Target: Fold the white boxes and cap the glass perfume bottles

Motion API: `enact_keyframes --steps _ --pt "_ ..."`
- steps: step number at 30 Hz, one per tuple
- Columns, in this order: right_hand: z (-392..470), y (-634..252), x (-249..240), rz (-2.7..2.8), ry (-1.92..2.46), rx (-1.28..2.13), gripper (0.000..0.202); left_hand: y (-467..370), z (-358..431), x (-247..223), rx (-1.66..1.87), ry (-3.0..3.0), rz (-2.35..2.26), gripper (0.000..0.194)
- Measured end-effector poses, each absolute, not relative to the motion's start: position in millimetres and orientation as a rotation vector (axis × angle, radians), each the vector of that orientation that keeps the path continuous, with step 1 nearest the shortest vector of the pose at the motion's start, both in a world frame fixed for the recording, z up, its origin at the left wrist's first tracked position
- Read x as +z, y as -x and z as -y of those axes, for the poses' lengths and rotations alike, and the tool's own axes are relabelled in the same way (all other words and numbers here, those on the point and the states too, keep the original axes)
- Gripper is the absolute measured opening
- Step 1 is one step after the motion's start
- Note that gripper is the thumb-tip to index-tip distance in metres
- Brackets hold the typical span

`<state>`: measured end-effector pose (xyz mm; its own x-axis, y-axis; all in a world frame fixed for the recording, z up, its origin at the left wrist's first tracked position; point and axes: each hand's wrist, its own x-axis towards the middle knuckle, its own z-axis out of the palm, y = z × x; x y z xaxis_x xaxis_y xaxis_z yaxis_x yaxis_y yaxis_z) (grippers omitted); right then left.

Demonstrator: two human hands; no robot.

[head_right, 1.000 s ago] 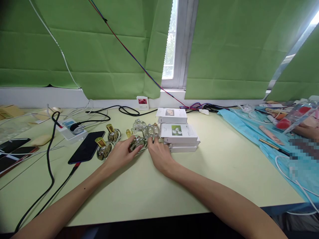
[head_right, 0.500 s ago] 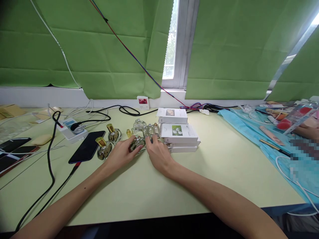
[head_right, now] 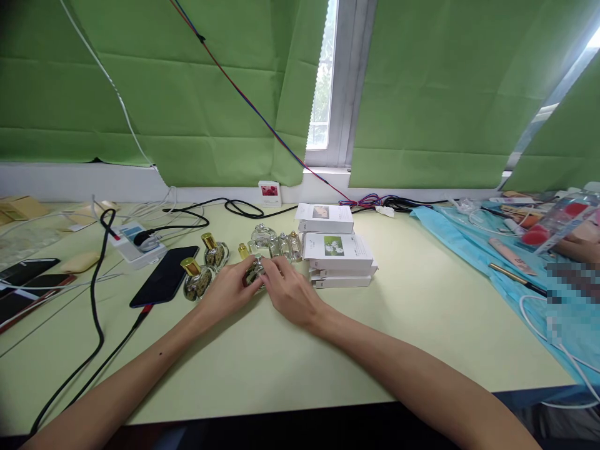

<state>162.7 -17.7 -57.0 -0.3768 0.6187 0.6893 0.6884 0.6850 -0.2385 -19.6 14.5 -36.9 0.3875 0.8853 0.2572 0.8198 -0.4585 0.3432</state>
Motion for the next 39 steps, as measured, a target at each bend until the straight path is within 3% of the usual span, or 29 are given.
enact_keyframes --steps 8,15,24,39 --pt "18.5 -161.4 -60.8 2.175 0.862 -0.073 0.028 20.7 -13.6 -34.4 0.59 -2.475 -1.529 0.02" --pt "19.5 -163.1 -60.7 2.193 0.819 -0.111 0.039 19.8 -13.0 -33.9 0.632 -2.471 -1.482 0.016" --pt "12.6 -160.1 -68.7 2.093 0.574 -0.13 0.041 20.0 -14.0 -35.1 0.623 -2.476 -1.48 0.024" --pt "13.2 -162.4 -67.2 2.067 0.619 -0.197 0.046 21.0 -14.9 -37.0 0.634 -2.49 -1.483 0.019"
